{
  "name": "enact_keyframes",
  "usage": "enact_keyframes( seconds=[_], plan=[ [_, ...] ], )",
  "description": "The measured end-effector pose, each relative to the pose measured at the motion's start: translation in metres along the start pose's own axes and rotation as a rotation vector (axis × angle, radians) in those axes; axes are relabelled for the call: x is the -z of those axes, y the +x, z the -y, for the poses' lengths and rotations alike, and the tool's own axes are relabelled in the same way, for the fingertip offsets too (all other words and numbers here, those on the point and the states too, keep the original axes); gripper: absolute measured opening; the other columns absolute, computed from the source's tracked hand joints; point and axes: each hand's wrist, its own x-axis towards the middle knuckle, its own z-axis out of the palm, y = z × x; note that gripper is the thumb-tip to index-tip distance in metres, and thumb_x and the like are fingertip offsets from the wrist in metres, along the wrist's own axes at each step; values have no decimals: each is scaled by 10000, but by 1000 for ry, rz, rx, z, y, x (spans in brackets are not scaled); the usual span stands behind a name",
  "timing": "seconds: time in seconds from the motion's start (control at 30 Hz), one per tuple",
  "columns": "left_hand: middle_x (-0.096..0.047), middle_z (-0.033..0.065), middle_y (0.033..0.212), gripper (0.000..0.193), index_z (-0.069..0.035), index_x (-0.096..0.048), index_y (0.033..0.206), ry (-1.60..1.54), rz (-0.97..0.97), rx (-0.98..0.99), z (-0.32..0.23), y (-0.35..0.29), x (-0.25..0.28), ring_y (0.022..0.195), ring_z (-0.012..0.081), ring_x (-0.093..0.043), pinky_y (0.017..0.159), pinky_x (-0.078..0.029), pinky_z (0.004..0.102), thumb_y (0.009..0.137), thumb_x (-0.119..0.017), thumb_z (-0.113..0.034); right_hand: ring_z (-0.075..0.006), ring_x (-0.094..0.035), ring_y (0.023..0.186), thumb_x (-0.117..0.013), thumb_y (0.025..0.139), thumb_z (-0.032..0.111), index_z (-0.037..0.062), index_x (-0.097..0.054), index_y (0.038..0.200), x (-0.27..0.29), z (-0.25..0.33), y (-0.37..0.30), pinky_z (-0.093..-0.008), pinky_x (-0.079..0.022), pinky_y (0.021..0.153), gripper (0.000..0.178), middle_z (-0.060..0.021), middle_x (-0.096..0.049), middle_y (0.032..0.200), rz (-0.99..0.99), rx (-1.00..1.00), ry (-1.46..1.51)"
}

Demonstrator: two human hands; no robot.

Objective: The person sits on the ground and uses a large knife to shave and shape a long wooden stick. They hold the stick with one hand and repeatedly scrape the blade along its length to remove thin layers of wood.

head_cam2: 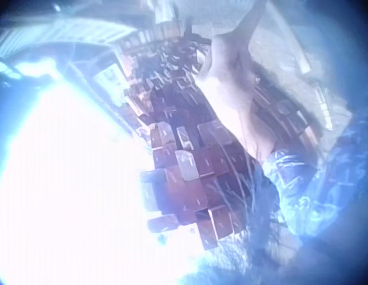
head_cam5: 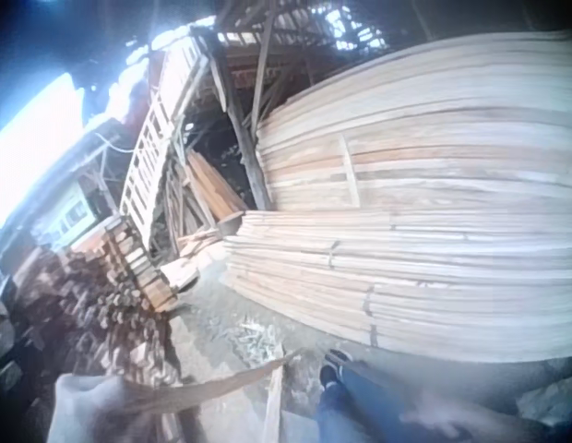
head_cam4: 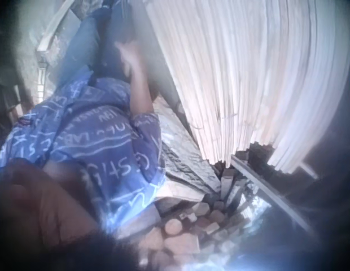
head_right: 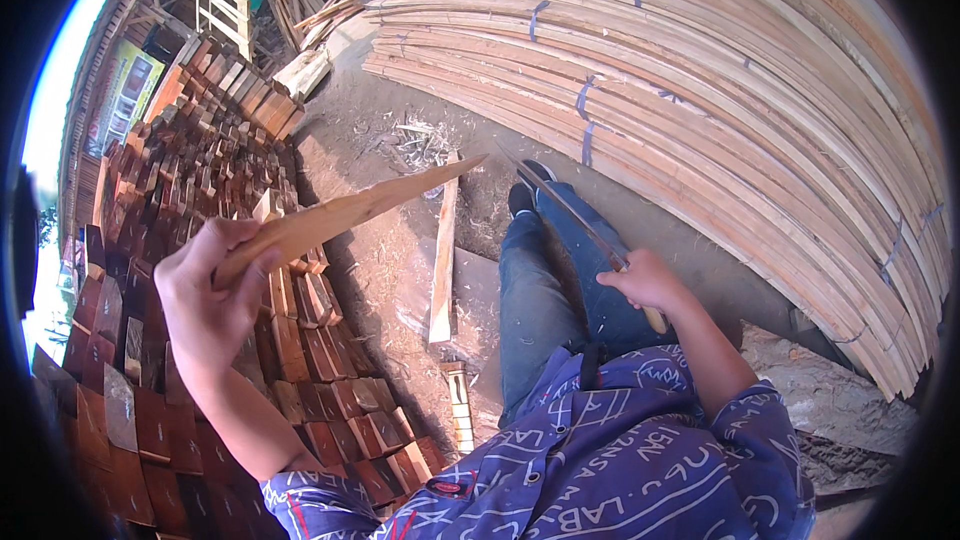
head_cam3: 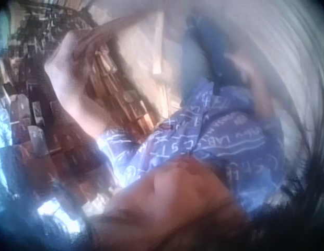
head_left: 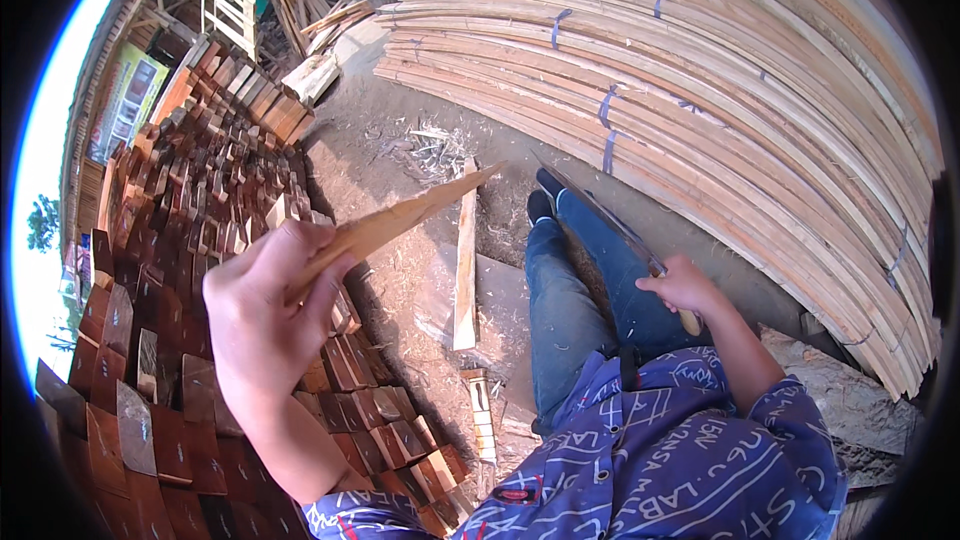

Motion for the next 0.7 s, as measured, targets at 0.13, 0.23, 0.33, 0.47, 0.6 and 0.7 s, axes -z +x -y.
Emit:
enact_keyframes(
  seconds=[0.13, 0.23, 0.33, 0.47, 0.6, 0.7],
  plan=[
    [-708, 139, 829, 213, 10, -640, 874, 40, -46, -37, 16, -88, -68, 675, 286, -698, 593, -542, 319, 724, -791, 26, -161, -561, 438, -736, 842, 300, 4, -588, 734, -17, -8, -9, -313, -440, 436, 348, -63, -563, 529, 14, -13, 7],
    [-714, 137, 839, 229, -2, -634, 890, 2, -82, 127, 12, -135, -76, 700, 286, -708, 613, -555, 329, 728, -795, 19, -152, -550, 441, -729, 849, 284, -2, -588, 747, -20, 0, -19, -310, -431, 432, 335, -54, -543, 520, 42, -70, -20],
    [-717, 141, 852, 262, 0, -626, 921, -57, -35, 171, 9, -172, -89, 740, 280, -717, 653, -565, 334, 725, -800, 9, -141, -533, 445, -719, 859, 272, 2, -578, 747, -35, -7, -11, -309, -429, 435, 325, -41, -527, 533, 61, -78, 62],
    [-734, 133, 923, 300, -29, -668, 909, -107, 3, 279, -11, -207, -107, 832, 286, -732, 673, -574, 331, 647, -811, -11, -129, -517, 449, -713, 868, 262, 15, -564, 743, -64, -4, 7, -299, -422, 431, 314, -34, -523, 565, 128, -83, 197],
    [-739, 111, 864, 232, -47, -680, 853, -65, -34, 182, -18, -218, -115, 798, 243, -737, 594, -543, 283, 678, -830, -66, -115, -517, 457, -724, 866, 239, 17, -565, 752, -79, 11, 18, -291, -410, 422, 296, -34, -524, 580, 233, -54, 204],
    [-736, 98, 835, 262, -46, -672, 851, -17, -39, 82, -22, -205, -112, 764, 221, -734, 574, -537, 266, 681, -859, -113, -115, -528, 465, -724, 867, 250, 17, -578, 763, -84, 30, 19, -295, -412, 428, 294, -34, -542, 591, 250, 23, 85]
  ],
)
